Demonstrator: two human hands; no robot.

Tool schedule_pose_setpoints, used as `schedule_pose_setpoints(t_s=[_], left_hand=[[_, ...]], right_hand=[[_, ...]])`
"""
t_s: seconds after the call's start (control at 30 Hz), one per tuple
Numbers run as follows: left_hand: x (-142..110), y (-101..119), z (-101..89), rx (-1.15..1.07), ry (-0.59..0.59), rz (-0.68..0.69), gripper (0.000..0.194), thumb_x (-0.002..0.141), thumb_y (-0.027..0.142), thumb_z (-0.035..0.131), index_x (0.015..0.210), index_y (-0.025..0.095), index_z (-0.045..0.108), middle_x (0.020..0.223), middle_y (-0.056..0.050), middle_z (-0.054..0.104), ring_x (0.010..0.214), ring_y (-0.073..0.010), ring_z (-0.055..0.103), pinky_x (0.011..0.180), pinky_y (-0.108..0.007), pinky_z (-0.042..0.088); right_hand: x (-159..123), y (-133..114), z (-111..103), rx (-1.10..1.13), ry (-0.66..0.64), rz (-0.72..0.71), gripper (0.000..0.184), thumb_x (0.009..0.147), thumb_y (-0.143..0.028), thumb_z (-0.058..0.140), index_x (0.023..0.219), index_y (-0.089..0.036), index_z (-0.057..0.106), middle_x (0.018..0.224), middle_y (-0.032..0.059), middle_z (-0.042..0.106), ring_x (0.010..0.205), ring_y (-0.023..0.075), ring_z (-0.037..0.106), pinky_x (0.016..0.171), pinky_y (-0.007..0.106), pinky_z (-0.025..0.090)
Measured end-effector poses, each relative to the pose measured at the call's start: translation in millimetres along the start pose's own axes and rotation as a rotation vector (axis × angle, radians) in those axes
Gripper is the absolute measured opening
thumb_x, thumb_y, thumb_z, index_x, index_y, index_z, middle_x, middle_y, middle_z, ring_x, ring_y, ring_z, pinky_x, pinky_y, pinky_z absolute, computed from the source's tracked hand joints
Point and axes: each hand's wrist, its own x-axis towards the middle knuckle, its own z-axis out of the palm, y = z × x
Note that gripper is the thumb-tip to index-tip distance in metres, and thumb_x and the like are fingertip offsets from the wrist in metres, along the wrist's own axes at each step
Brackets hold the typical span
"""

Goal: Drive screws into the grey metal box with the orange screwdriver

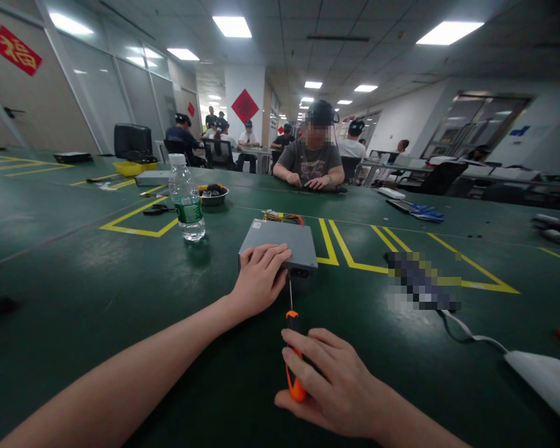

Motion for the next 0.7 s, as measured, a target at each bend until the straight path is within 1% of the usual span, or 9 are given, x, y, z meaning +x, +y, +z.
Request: schedule_pose_setpoints(t_s=[0.1, 0.2, 0.27, 0.33, 0.5, 0.6, 0.7], left_hand=[[0.0, 0.2, 0.3, -0.005, -0.003, -0.005, 0.031, 0.087, 0.023, 0.045, 0.117, 0.022, 0.049, 0.126, -0.004, 0.054, 0.115, -0.0226, 0.044, 0.091, -0.041, 0.027], [-0.2, 0.4, 0.5, -0.007, -0.004, -0.008, 0.031, 0.087, 0.023, 0.046, 0.117, 0.022, 0.049, 0.127, -0.005, 0.054, 0.115, -0.0225, 0.044, 0.091, -0.041, 0.027], [-0.3, 0.4, 0.2, -0.006, -0.005, -0.006, 0.031, 0.087, 0.023, 0.046, 0.117, 0.022, 0.049, 0.127, -0.005, 0.054, 0.115, -0.0226, 0.044, 0.091, -0.041, 0.026], [-0.2, 0.4, -0.4, -0.004, -0.008, -0.002, 0.031, 0.087, 0.023, 0.045, 0.117, 0.022, 0.049, 0.127, -0.005, 0.053, 0.115, -0.0225, 0.044, 0.091, -0.041, 0.027], [-0.2, -0.3, -0.2, 0.004, -0.016, 0.001, 0.031, 0.087, 0.023, 0.045, 0.118, 0.022, 0.048, 0.127, -0.004, 0.053, 0.115, -0.0221, 0.044, 0.091, -0.041, 0.027], [-0.4, -0.8, 0.6, 0.004, -0.015, -0.002, 0.031, 0.087, 0.023, 0.045, 0.118, 0.022, 0.048, 0.127, -0.004, 0.053, 0.115, -0.0221, 0.043, 0.091, -0.041, 0.026], [-0.4, -0.7, 0.2, -0.002, -0.017, -0.004, 0.031, 0.087, 0.024, 0.045, 0.118, 0.022, 0.048, 0.128, -0.004, 0.053, 0.116, -0.0218, 0.043, 0.091, -0.041, 0.027]], right_hand=[[1.8, -0.7, -1.7, 0.009, -0.045, 0.018, 0.036, 0.089, -0.041, 0.044, 0.098, -0.009, 0.058, 0.099, 0.0167, 0.065, 0.083, 0.0193, 0.063, 0.074, 0.032, 0.05], [4.5, -1.6, -4.5, 0.032, -0.114, 0.016, 0.032, 0.089, -0.033, 0.041, 0.107, -0.012, 0.056, 0.104, 0.0169, 0.063, 0.086, 0.0196, 0.063, 0.075, 0.033, 0.05], [4.9, -1.6, -4.9, 0.016, -0.136, 0.004, 0.029, 0.089, -0.03, 0.042, 0.11, -0.014, 0.056, 0.104, 0.0169, 0.063, 0.085, 0.0193, 0.063, 0.074, 0.033, 0.051], [3.5, -1.2, -3.4, -0.002, -0.123, -0.004, 0.026, 0.089, -0.03, 0.045, 0.107, -0.016, 0.057, 0.102, 0.0166, 0.064, 0.082, 0.0185, 0.063, 0.072, 0.033, 0.051], [-2.2, 0.9, 1.8, 0.013, 0.022, -0.001, 0.018, 0.084, -0.028, 0.053, 0.09, -0.012, 0.055, 0.094, 0.0163, 0.066, 0.078, 0.0172, 0.064, 0.071, 0.031, 0.052], [-2.2, 2.5, 0.9, 0.032, 0.051, 0.011, 0.023, 0.086, -0.033, 0.049, 0.093, -0.011, 0.052, 0.094, 0.0167, 0.066, 0.079, 0.0178, 0.064, 0.071, 0.031, 0.053], [1.0, 2.8, -3.2, 0.072, -0.004, 0.019, 0.031, 0.089, -0.035, 0.041, 0.103, -0.009, 0.051, 0.099, 0.0181, 0.065, 0.088, 0.0205, 0.063, 0.073, 0.033, 0.053]])
